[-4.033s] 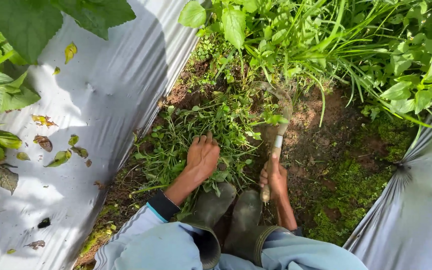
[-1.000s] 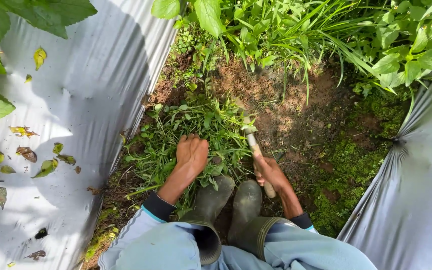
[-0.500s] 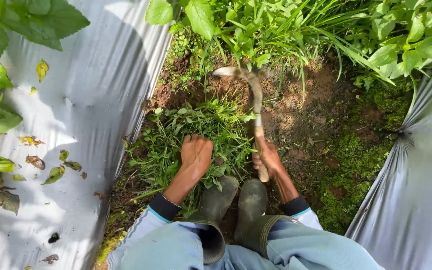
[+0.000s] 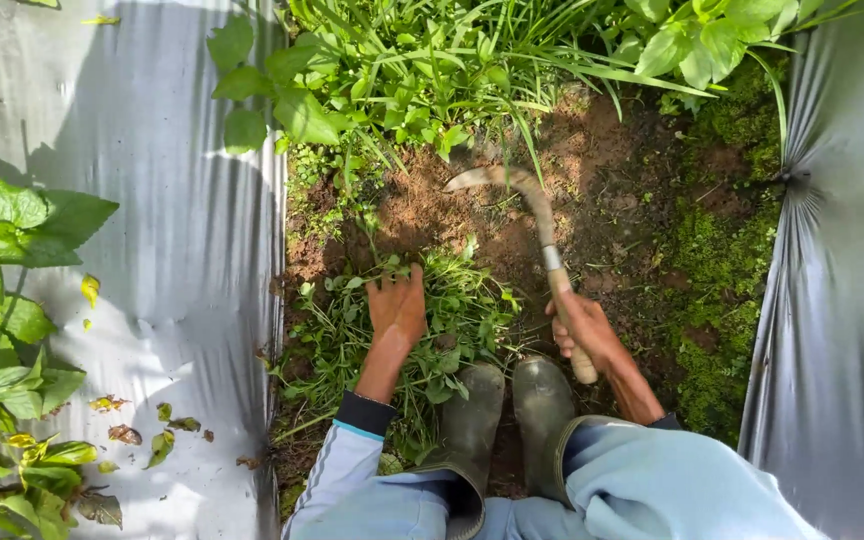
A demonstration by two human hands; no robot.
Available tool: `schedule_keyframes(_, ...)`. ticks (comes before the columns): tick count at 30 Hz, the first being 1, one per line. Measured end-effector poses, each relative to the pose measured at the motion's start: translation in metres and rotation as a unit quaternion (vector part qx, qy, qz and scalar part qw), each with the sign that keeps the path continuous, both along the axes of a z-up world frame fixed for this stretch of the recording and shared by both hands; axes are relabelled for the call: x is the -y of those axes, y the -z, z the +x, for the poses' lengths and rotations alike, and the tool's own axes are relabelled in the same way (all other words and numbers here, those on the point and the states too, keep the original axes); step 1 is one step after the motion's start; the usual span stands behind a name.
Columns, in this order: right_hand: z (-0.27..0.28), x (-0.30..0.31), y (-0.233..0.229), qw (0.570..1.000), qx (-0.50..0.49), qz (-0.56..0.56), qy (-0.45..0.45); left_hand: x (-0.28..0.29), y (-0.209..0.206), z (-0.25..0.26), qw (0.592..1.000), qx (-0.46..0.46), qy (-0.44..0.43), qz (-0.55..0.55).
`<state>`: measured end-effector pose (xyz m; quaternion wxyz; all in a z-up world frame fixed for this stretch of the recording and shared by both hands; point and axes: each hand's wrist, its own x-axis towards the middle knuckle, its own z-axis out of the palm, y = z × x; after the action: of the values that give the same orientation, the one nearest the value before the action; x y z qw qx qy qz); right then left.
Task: The person uses a sickle to cut weeds and grass growing between rows of plants in a garden. They gather the cut vegetation by hand and place it into a pile on the ground.
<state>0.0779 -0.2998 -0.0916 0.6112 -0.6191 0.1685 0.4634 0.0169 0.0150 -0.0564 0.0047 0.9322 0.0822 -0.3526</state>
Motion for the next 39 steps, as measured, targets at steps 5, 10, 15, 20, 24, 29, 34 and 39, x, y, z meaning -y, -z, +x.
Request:
schedule_keyframes(5, 0.043, 0.019, -0.014, 0.973, 0.017, 0.018, 0.230, -0.006, 0.002, -0.034, 0.997, 0.043, -0.064, 0.005)
schedule_keyframes(10, 0.053, 0.005, -0.028, 0.945, -0.027, 0.069, 0.320, -0.007, -0.042, -0.019, 0.992, 0.017, -0.123, 0.014)
schedule_keyframes(15, 0.050, 0.009, -0.012, 0.965, -0.028, 0.000, 0.260, -0.026, 0.008, -0.015, 0.985, 0.004, -0.165, 0.047)
schedule_keyframes(20, 0.084, -0.006, 0.001, 0.946, 0.057, -0.011, 0.319, 0.028, -0.100, 0.021, 0.994, -0.032, -0.103, -0.037)
schedule_keyframes(24, 0.060, 0.011, -0.006, 0.981, 0.010, -0.034, 0.193, 0.039, -0.147, 0.029, 0.995, -0.033, -0.066, -0.065)
schedule_keyframes(29, 0.100, -0.011, -0.015, 0.945, 0.044, -0.002, 0.323, 0.050, -0.106, 0.031, 0.999, 0.015, 0.021, -0.042)
schedule_keyframes(34, 0.067, -0.001, 0.008, 0.980, 0.011, -0.022, 0.199, 0.063, -0.054, 0.034, 0.992, 0.082, 0.077, -0.064)
schedule_keyframes(39, 0.096, -0.019, 0.010, 0.944, 0.073, -0.023, 0.320, 0.075, -0.029, 0.027, 0.982, 0.169, 0.069, -0.053)
